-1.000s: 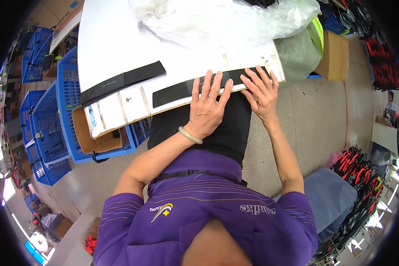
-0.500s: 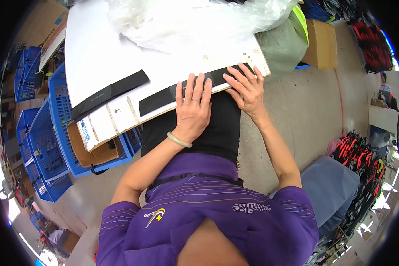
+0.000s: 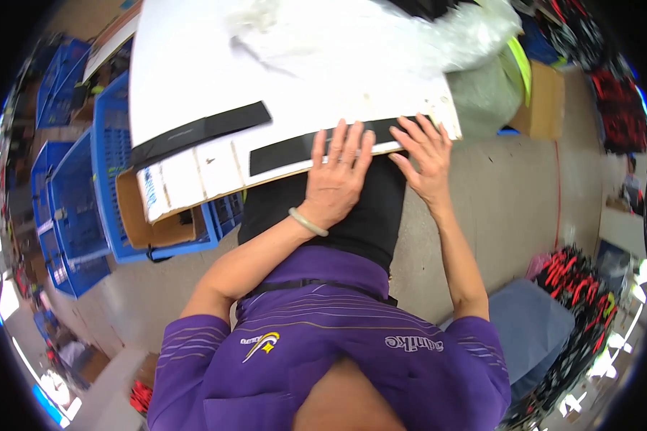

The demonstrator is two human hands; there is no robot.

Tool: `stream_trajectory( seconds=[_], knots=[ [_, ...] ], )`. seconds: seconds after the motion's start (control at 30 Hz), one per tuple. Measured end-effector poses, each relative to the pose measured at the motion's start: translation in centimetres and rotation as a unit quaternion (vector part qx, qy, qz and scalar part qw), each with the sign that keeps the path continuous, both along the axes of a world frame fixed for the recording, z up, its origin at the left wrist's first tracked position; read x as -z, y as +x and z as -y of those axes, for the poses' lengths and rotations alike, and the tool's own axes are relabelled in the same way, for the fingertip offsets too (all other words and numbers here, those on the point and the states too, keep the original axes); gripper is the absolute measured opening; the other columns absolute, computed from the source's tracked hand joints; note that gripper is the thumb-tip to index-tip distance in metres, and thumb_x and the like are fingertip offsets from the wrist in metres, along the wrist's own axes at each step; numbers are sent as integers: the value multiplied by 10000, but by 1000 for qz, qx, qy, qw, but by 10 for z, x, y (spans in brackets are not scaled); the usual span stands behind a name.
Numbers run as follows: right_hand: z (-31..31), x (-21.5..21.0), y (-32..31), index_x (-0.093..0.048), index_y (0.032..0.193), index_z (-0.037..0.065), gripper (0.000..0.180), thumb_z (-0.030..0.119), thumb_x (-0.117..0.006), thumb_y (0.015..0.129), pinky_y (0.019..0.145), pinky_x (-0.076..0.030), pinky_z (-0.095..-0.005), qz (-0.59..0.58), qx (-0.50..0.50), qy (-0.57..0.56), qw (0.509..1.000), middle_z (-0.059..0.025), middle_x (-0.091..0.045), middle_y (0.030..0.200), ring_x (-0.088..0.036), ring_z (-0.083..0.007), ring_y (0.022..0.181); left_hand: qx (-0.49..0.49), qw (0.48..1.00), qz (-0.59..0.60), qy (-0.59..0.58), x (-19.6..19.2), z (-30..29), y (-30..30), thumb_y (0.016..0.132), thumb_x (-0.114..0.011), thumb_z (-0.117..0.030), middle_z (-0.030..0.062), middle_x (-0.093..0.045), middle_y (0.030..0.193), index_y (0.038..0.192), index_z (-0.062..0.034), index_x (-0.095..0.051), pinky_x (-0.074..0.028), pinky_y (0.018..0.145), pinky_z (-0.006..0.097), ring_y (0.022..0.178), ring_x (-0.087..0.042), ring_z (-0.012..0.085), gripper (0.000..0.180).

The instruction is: Wrapping one end of black straps with foam padding.

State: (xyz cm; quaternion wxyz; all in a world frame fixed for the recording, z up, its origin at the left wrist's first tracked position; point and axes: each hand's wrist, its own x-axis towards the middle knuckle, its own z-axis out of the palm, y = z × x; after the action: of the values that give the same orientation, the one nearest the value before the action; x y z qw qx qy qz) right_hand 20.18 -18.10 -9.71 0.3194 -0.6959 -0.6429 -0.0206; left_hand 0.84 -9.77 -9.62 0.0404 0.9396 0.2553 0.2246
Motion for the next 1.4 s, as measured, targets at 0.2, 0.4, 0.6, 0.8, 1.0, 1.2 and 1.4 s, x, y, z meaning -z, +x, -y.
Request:
stream_trajectory(
  seconds=[0.2, 0.4, 0.6, 0.8, 1.0, 1.2, 1.4],
  knots=[
    [-47, -63, -56, -733, 985, 129, 260, 149, -771, 728, 1047, -326, -490, -25, -115, 56, 991, -4, -674, 1140, -541, -262, 1194, -1, 999, 17, -39, 5, 4, -3, 890, -515, -139, 172, -428, 1458, 1385, -26, -474, -228, 1144, 525, 1393, -352, 351, 509],
    [-112, -35, -116, -674, 863, 111, 222, 135, -789, 676, 834, -411, -402, -58, -207, -52, 975, -26, -624, 937, -565, -244, 921, -15, 998, 7, -61, 12, 6, 2, 973, -421, -267, 142, -340, 1529, 1479, -119, -369, -205, 1156, 532, 1417, -315, 344, 530],
    [-124, -26, -129, -641, 754, 101, 169, 141, -785, 674, 777, -384, -374, -94, -197, -104, 970, 2, -599, 746, -556, -204, 793, 28, 995, 46, -87, 20, -1, -1, 967, -412, -288, 138, -339, 1532, 1468, -127, -381, -226, 1148, 573, 1416, -321, 349, 528],
    [-125, -26, -133, -680, 752, 70, 154, 184, -773, 704, 798, -352, -347, -117, -158, -110, 974, -10, -626, 745, -544, -189, 766, 30, 998, 17, -52, 18, -4, 1, 953, -416, -279, 135, -343, 1520, 1473, -102, -349, -246, 1152, 567, 1414, -326, 339, 553],
    [-124, -27, -138, -705, 739, 96, 130, 210, -757, 706, 793, -339, -383, -127, -158, -124, 971, -2, -654, 751, -556, -203, 781, 35, 998, 24, -50, 20, 1, -2, 940, -452, -270, 125, -348, 1524, 1470, -107, -365, -254, 1136, 601, 1413, -329, 343, 562],
    [-126, -29, -139, -736, 739, 103, 136, 235, -756, 714, 785, -325, -383, -137, -141, -150, 969, -14, -667, 732, -559, -207, 755, 43, 997, 19, -53, 19, -1, -1, 937, -458, -270, 121, -346, 1528, 1465, -98, -371, -240, 1141, 602, 1419, -318, 348, 563],
    [-132, -27, -139, -736, 731, 119, 156, 269, -762, 696, 788, -326, -387, -139, -135, -136, 972, 5, -672, 728, -567, -198, 754, 52, 996, 35, -64, 21, -6, -2, 937, -457, -269, 125, -342, 1532, 1464, -90, -375, -228, 1150, 587, 1428, -302, 347, 562]
  ],
)
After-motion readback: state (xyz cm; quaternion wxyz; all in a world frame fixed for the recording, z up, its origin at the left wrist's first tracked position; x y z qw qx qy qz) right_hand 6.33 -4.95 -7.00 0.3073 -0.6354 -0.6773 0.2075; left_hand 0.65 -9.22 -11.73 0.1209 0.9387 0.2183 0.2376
